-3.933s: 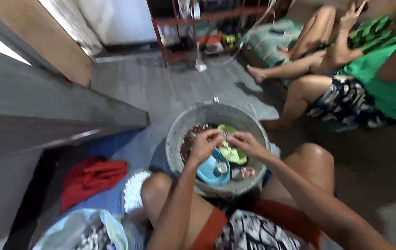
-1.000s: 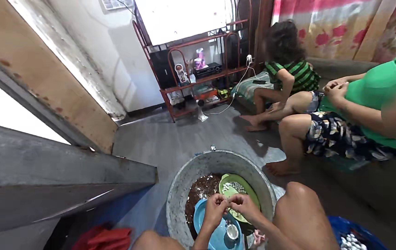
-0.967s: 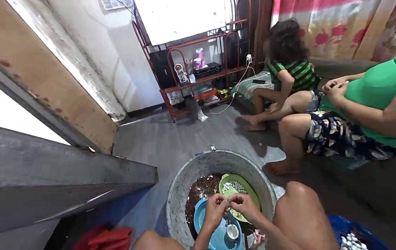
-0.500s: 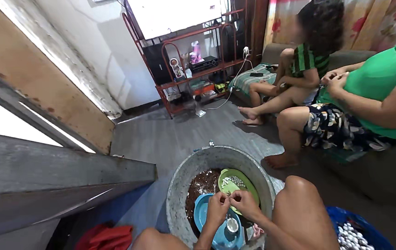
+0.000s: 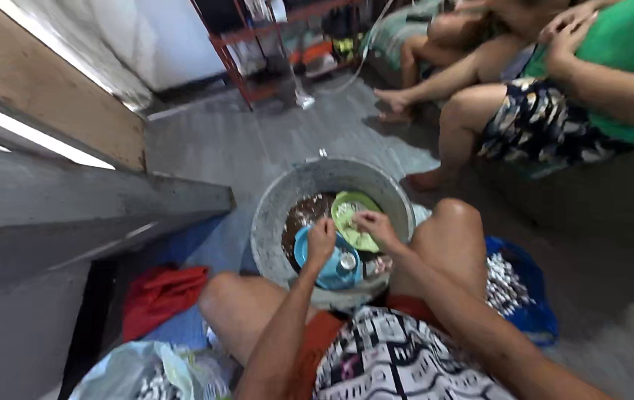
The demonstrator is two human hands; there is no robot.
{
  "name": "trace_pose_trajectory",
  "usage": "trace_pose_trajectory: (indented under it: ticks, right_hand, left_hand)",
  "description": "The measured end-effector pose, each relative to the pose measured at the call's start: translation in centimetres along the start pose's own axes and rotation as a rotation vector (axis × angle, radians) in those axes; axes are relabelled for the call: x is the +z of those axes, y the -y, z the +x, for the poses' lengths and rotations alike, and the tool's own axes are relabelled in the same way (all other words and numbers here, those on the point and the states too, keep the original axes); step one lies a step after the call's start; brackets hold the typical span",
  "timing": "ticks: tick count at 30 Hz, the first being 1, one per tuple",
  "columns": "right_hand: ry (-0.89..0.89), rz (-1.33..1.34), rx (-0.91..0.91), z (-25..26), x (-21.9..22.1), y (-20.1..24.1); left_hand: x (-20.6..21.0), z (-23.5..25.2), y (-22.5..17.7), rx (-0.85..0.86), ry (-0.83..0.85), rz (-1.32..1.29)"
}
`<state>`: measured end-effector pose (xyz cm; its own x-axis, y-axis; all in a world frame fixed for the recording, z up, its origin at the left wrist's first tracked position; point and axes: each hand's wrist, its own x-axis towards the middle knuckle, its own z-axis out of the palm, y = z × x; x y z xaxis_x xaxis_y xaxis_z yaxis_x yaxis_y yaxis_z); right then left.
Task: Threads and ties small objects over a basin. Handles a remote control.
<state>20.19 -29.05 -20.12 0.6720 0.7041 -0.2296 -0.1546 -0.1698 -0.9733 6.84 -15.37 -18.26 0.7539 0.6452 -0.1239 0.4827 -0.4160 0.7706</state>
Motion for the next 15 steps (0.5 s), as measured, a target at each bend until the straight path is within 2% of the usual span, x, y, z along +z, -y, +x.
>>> trace_pose_trajectory:
  ticks: [2, 5, 8, 15]
  right_hand:
    - [0.006, 0.204, 0.017, 0.6, -0.5, -0.7]
    - [0.039, 0.264, 0.005, -0.1, -0.7, -1.4]
    - [0.028, 0.328, 0.029, 0.1, -0.1, -1.6]
    - [0.122, 0.277, -0.018, -0.3, 0.5, -1.4]
  left_hand:
    - [-0.1, 0.3, 0.3, 0.024, 0.015, -0.211]
    - [-0.2, -0.6, 0.1, 0.096, 0.077, -0.362]
    - [-0.1, -1.1, -0.4, 0.179, 0.136, -0.414]
    - [1.0, 0.4, 0.8, 0.203, 0.055, -0.46]
